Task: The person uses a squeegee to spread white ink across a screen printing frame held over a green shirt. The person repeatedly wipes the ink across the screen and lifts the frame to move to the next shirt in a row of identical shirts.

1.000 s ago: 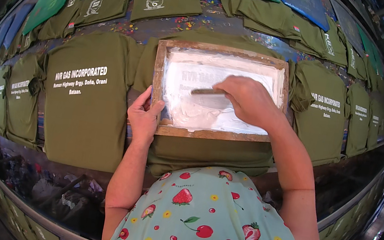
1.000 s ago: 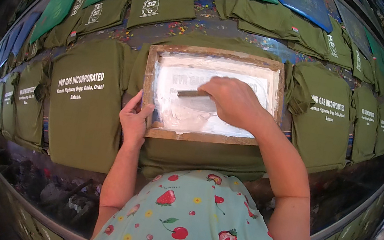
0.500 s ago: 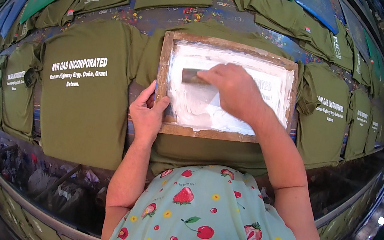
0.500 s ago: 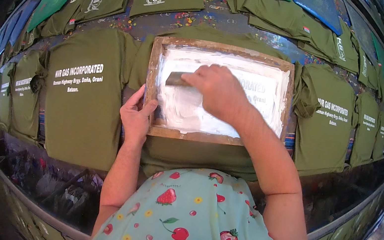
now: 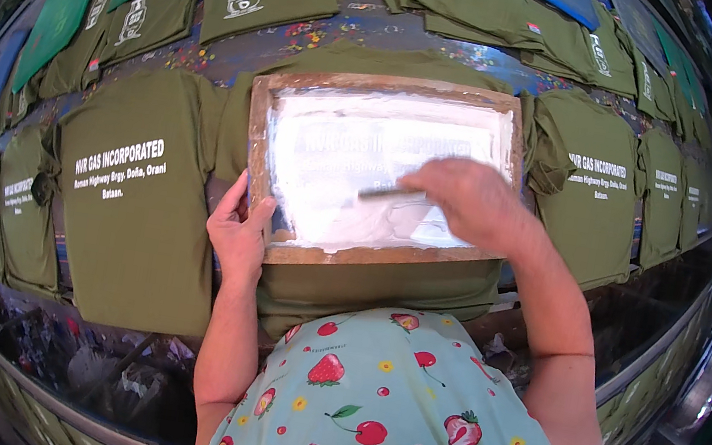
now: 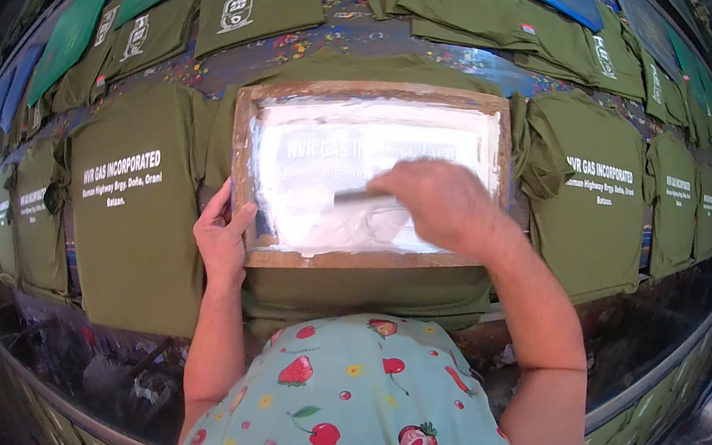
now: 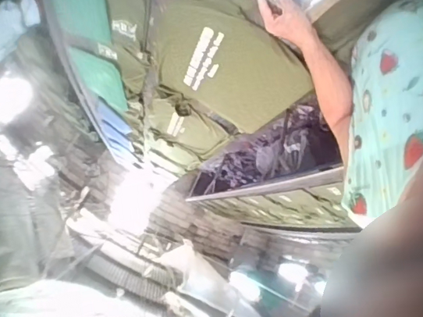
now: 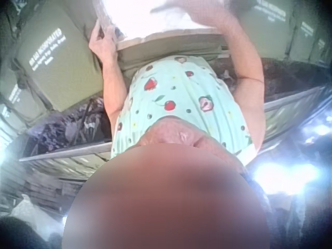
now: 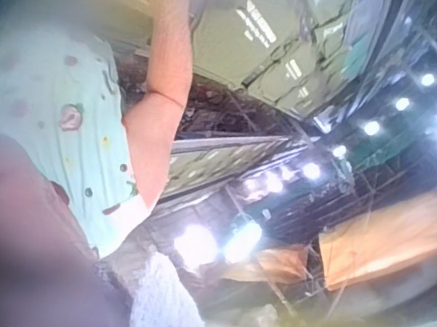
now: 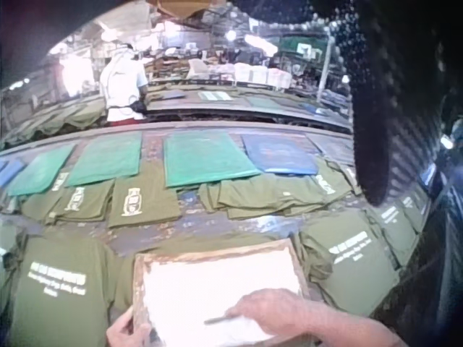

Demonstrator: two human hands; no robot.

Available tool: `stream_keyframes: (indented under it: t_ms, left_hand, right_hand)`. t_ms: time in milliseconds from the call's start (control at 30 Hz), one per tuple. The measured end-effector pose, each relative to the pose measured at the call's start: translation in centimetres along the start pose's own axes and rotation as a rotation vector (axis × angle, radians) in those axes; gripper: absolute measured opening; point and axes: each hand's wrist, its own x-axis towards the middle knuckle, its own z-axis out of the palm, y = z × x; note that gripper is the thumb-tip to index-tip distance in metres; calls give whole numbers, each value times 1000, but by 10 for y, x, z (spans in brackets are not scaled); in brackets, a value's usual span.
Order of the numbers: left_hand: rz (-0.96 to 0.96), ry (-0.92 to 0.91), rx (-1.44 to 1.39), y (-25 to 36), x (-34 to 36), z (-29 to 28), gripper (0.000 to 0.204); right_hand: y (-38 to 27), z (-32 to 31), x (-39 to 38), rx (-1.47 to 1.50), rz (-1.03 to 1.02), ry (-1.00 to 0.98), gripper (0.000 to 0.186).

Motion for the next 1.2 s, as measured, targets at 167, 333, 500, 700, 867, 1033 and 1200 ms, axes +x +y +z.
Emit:
stream_keyframes:
  t_ms: [167,333,500,700,867,1033,1200]
  left_hand:
    - [10,-2,13,0,0,-1,60]
    - [23,12,42,-2,0,-3,60]
    - [12,27,81,-2,-1,-3,61]
    - [22,36,81,2,-4,1,61]
    - [28,64,158,4,-4,1,60]
    - [39,58,194,3,-6,-1,59]
    - [26,72,202,4,-6,-1,59]
  right_hand:
    - [45,-1,18,-168,-10,318,41]
    - [27,27,-20,-140,-147,273,42]
    - [2,14,-60,-23,-114,114,40]
    - [66,-37,-44,-71,-23,95,44]
    - [103,-39,-21,-96,24,241,47]
    - [85,-22,-49,-84,-5,180,49]
    - [48,6,-85,-52,19,246,41]
